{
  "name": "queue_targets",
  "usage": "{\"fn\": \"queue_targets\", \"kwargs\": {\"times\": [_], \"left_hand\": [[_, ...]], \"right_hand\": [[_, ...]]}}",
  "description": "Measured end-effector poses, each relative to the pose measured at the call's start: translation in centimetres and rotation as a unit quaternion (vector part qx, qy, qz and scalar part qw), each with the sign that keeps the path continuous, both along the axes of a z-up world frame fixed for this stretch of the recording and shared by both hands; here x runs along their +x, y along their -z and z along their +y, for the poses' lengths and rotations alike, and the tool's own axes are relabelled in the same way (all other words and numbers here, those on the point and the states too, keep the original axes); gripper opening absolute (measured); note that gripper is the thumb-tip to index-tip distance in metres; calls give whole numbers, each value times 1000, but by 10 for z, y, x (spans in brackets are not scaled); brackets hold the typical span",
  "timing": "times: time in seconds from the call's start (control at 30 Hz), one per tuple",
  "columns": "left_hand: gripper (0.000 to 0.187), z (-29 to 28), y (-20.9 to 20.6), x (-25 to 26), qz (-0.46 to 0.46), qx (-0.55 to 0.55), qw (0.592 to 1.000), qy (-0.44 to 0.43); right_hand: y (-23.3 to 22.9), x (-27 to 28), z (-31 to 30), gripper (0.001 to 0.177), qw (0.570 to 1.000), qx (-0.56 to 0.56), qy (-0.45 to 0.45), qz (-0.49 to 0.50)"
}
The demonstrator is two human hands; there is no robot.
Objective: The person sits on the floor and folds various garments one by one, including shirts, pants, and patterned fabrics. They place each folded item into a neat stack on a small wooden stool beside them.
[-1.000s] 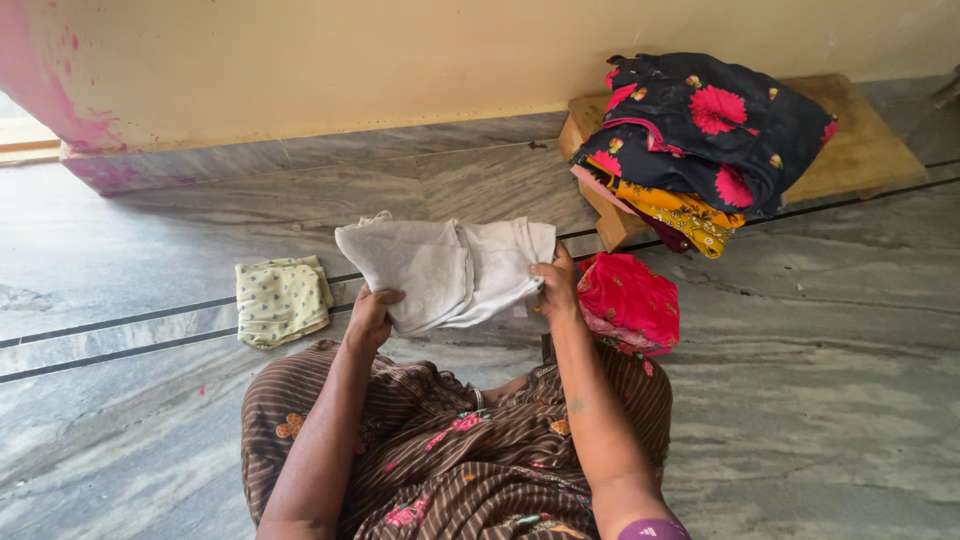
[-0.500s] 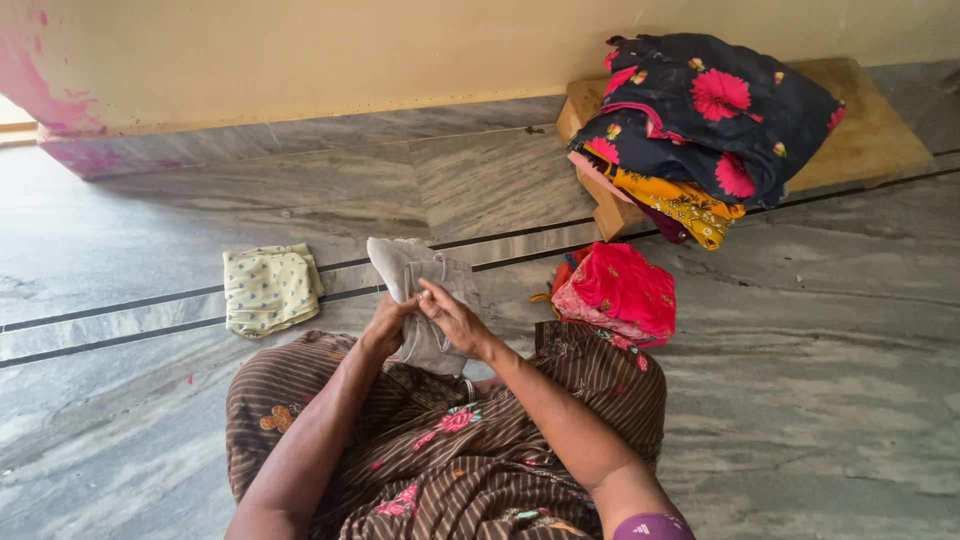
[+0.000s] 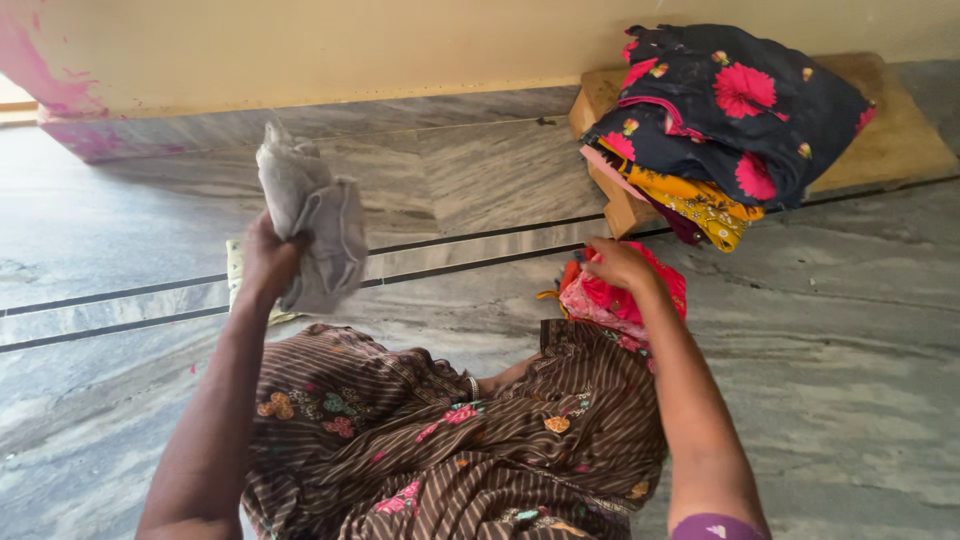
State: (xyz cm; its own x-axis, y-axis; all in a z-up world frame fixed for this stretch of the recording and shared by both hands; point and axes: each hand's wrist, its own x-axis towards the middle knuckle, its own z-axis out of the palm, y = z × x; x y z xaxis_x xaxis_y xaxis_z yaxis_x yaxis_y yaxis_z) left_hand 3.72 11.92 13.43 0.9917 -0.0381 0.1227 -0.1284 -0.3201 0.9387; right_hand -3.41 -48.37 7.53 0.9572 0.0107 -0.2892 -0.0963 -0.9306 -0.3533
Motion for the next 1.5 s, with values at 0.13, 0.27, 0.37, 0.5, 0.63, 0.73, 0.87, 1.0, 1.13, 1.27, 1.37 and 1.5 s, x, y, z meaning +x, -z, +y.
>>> {"fn": "queue_targets", "kwargs": {"times": [0.13, 0.27, 0.37, 0.5, 0.63, 0.73, 0.87, 1.0, 1.13, 1.27, 1.37, 1.5], "left_hand": [[48, 33, -4, 11, -145, 409, 897, -78], [83, 21, 63, 27, -28, 592, 805, 11], [71, 3, 130, 30, 301, 601, 728, 137], [67, -10, 185, 51, 473, 561, 665, 143], [58, -28, 201, 54, 324, 607, 717, 112], [64, -64, 195, 48, 157, 494, 841, 153], [88, -124, 168, 31, 239, -2, 918, 315], [97, -137, 154, 0, 281, -227, 896, 260], [75, -121, 159, -7, 301, -445, 800, 267], [51, -123, 155, -9, 406, -506, 714, 264], [40, -133, 149, -20, 389, -428, 797, 177], [38, -138, 145, -23, 377, -474, 777, 173]], "right_hand": [[41, -43, -45, 126, 956, -212, -5, 203], [65, -82, -49, 124, 971, -198, 24, 130], [63, -84, -52, 100, 987, -155, -5, 46], [34, -75, -59, 75, 996, -83, 6, 26], [-30, -49, -47, 60, 987, -120, 105, 35], [-78, -27, -12, 54, 988, -96, 119, -28], [-105, 8, 55, 54, 988, -10, 54, -144], [-73, 33, 115, 45, 899, 422, -25, -114], [-15, 34, 165, 48, 638, 764, 44, 85], [20, 33, 219, 59, 634, 757, 118, 109], [29, 23, 240, 75, 696, 698, 156, 57], [16, 15, 256, 94, 864, 465, 91, -172]]}}
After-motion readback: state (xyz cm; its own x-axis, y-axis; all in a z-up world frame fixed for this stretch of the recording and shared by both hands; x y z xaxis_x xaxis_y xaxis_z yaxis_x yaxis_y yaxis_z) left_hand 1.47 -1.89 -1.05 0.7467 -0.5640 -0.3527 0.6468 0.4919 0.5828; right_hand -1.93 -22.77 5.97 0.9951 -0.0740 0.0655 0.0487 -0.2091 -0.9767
